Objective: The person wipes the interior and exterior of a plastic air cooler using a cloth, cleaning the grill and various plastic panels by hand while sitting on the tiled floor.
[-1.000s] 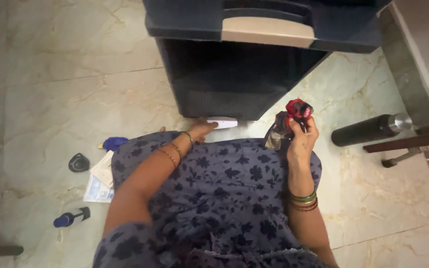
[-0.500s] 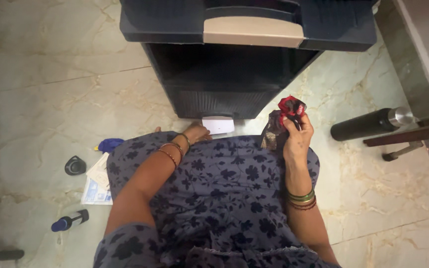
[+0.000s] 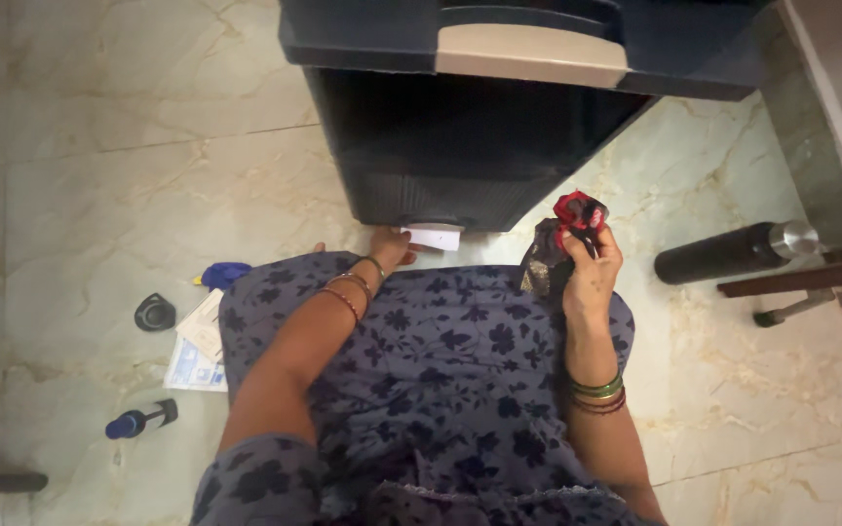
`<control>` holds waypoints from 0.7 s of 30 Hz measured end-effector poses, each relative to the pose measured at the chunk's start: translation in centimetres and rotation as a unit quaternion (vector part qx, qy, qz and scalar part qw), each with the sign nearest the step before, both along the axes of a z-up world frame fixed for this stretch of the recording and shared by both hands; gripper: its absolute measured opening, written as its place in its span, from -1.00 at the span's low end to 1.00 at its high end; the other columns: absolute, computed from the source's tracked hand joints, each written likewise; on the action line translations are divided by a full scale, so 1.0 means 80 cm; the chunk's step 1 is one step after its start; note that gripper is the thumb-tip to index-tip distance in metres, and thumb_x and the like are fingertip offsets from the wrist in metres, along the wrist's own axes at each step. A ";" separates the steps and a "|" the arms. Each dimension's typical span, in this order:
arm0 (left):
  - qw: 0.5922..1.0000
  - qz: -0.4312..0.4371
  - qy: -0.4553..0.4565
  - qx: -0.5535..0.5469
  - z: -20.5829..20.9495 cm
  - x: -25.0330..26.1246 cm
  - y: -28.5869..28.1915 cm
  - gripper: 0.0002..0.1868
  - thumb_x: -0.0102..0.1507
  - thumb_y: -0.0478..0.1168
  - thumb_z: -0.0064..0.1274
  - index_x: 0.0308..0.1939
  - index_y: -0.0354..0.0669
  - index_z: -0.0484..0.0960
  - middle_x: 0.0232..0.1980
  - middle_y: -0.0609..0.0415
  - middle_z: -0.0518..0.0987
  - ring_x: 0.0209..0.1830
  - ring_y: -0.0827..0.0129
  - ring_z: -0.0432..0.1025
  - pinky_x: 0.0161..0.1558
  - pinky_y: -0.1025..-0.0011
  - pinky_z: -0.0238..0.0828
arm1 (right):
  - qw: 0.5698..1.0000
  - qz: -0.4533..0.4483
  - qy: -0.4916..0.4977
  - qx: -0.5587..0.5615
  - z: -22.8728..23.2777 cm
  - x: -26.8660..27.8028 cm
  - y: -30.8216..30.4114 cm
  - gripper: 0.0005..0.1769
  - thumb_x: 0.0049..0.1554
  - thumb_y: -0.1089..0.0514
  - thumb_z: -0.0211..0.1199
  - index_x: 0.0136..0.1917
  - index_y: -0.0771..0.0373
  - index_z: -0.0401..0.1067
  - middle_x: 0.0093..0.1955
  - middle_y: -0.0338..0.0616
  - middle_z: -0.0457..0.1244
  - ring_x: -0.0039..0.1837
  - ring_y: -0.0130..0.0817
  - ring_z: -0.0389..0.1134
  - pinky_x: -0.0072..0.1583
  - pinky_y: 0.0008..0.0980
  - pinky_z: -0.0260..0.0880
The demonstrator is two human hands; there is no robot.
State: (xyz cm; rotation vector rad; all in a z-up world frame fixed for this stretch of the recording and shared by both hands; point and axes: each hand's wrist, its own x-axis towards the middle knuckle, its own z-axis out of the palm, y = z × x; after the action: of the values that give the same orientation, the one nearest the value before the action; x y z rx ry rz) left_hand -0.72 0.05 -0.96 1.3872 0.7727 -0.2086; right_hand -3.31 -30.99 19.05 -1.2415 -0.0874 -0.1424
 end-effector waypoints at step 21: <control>0.836 0.075 -0.288 0.462 0.249 -0.193 0.036 -0.73 0.30 -0.09 0.11 0.00 -0.12 0.70 -0.03 -0.06 0.68 0.01 0.00 0.56 0.07 0.15 0.46 | 0.999 0.006 -0.012 -0.031 -0.022 0.011 -0.009 -0.59 0.18 0.50 0.22 0.30 0.39 0.45 0.18 -0.12 0.35 0.17 -0.36 0.40 0.28 -0.43 0.44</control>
State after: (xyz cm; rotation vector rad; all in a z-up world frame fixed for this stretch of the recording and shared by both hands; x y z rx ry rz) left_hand -16.17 2.92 18.97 2.1289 0.4525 0.7911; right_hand -2.45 -31.69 17.30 -1.3009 -0.1203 -0.1458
